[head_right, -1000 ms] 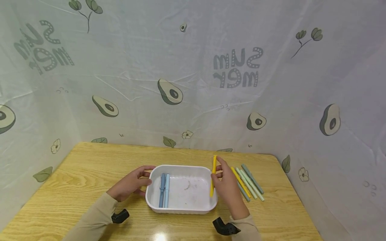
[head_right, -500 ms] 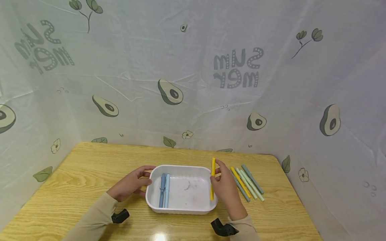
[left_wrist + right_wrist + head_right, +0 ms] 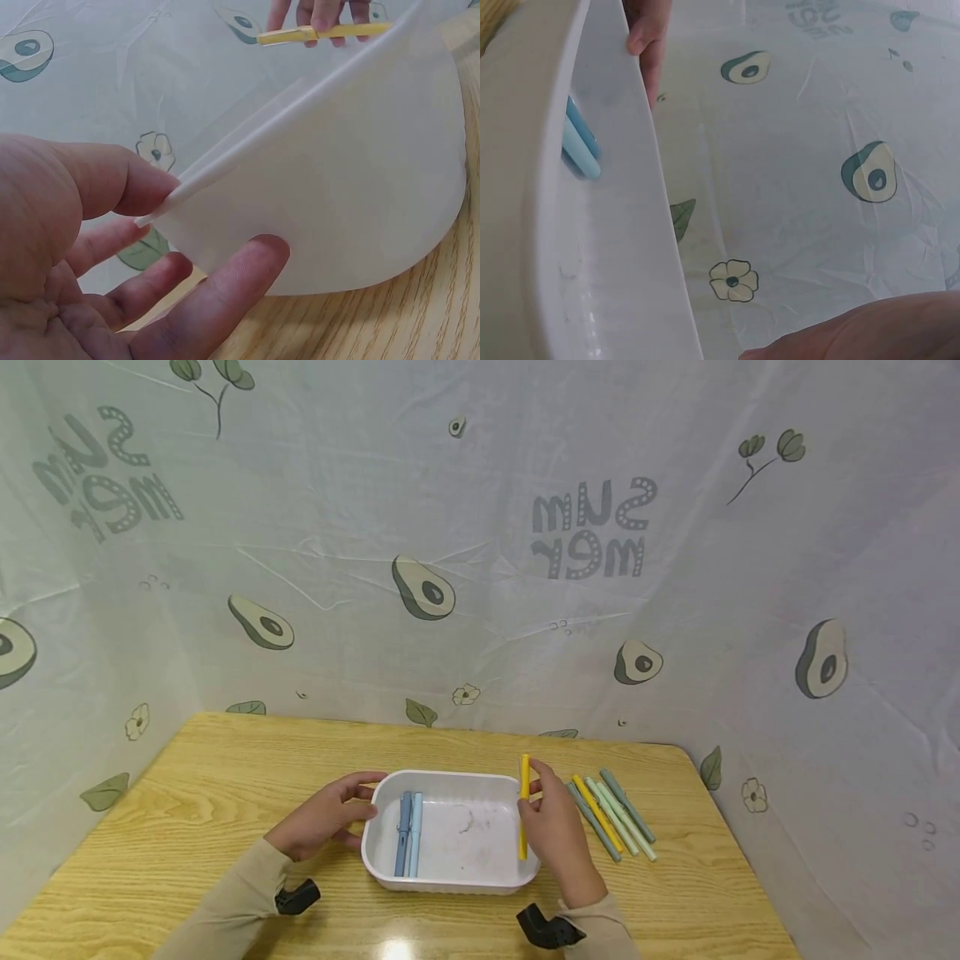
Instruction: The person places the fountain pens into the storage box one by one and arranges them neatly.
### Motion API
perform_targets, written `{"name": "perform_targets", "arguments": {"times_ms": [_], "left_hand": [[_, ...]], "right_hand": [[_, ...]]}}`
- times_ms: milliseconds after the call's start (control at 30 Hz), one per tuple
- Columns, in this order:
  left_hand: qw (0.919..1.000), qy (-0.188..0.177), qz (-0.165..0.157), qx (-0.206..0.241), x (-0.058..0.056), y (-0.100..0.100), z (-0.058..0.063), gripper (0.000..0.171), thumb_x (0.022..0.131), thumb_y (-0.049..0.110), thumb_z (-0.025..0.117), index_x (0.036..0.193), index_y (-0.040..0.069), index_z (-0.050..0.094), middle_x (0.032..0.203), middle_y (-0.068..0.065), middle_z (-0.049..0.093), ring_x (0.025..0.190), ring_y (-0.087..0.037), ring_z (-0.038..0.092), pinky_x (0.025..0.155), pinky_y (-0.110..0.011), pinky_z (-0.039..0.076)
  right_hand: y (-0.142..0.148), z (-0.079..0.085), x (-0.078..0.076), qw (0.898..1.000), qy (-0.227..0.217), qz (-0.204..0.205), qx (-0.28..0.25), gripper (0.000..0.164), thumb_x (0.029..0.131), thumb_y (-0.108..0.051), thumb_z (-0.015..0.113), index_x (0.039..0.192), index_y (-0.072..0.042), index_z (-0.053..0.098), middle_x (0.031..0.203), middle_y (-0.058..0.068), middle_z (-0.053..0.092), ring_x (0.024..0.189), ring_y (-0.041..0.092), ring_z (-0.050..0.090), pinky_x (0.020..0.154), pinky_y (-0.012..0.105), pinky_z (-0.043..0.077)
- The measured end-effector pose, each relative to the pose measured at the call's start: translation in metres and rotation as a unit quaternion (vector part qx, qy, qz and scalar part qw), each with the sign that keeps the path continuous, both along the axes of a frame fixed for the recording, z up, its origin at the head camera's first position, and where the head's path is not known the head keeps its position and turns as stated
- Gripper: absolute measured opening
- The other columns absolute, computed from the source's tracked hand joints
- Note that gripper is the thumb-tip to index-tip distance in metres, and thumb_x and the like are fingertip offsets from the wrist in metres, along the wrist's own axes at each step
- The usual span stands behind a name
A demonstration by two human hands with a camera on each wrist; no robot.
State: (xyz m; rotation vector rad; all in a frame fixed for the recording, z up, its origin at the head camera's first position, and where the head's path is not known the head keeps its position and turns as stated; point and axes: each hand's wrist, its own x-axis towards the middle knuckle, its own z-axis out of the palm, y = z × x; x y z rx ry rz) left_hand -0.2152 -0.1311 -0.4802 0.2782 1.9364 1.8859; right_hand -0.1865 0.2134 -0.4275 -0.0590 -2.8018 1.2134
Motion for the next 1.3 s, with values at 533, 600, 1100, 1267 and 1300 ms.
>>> {"name": "perform_targets", "arguments": {"times_ms": [533, 600, 1100, 1267, 1300], "left_hand": [[1.0, -0.002, 0.004, 0.001, 0.001, 0.001, 0.001, 0.056, 0.102, 0.003, 0.059, 0.155, 0.006, 0.042, 0.137, -0.03, 0.047, 0.107, -0.036, 0.065, 0.077, -0.05, 0.064], [1.0, -0.001, 0.003, 0.0, 0.001, 0.001, 0.001, 0.056, 0.102, 0.003, 0.059, 0.155, 0.006, 0.042, 0.137, -0.03, 0.047, 0.107, -0.037, 0.065, 0.077, -0.05, 0.064], [0.9999, -0.01, 0.011, 0.004, 0.0, 0.0, -0.001, 0.055, 0.101, 0.003, 0.061, 0.154, 0.007, 0.043, 0.138, -0.03, 0.047, 0.108, -0.036, 0.065, 0.077, -0.051, 0.064], [0.9998, -0.012, 0.014, 0.007, 0.001, 0.0, -0.001, 0.056, 0.101, 0.004, 0.063, 0.153, 0.005, 0.043, 0.138, -0.029, 0.048, 0.109, -0.036, 0.065, 0.076, -0.05, 0.064], [0.9998, -0.011, 0.014, 0.008, 0.001, 0.0, -0.001, 0.057, 0.1, 0.004, 0.063, 0.153, 0.005, 0.043, 0.138, -0.029, 0.048, 0.109, -0.036, 0.065, 0.076, -0.05, 0.064]], "right_hand": [[-0.011, -0.002, 0.0, 1.0, -0.009, 0.016, 0.014, 0.058, 0.097, -0.002, 0.065, 0.151, -0.008, 0.046, 0.117, 0.013, 0.062, 0.087, 0.02, 0.061, 0.066, 0.031, 0.055], [-0.016, -0.001, 0.001, 1.0, -0.013, 0.024, 0.016, 0.058, 0.096, -0.003, 0.066, 0.151, -0.008, 0.047, 0.115, 0.011, 0.063, 0.086, 0.019, 0.061, 0.065, 0.031, 0.055], [-0.064, -0.017, 0.002, 0.99, -0.038, 0.123, 0.062, 0.052, 0.093, 0.002, 0.066, 0.143, -0.005, 0.054, 0.103, 0.008, 0.064, 0.078, 0.018, 0.056, 0.062, 0.031, 0.047], [-0.075, -0.028, -0.002, 0.988, -0.065, 0.122, 0.073, 0.049, 0.092, 0.002, 0.065, 0.139, -0.002, 0.055, 0.096, 0.007, 0.061, 0.075, 0.02, 0.051, 0.063, 0.032, 0.043], [-0.077, -0.029, -0.003, 0.987, -0.068, 0.121, 0.079, 0.047, 0.091, 0.002, 0.066, 0.137, -0.001, 0.055, 0.094, 0.006, 0.06, 0.074, 0.02, 0.05, 0.063, 0.032, 0.043]]}}
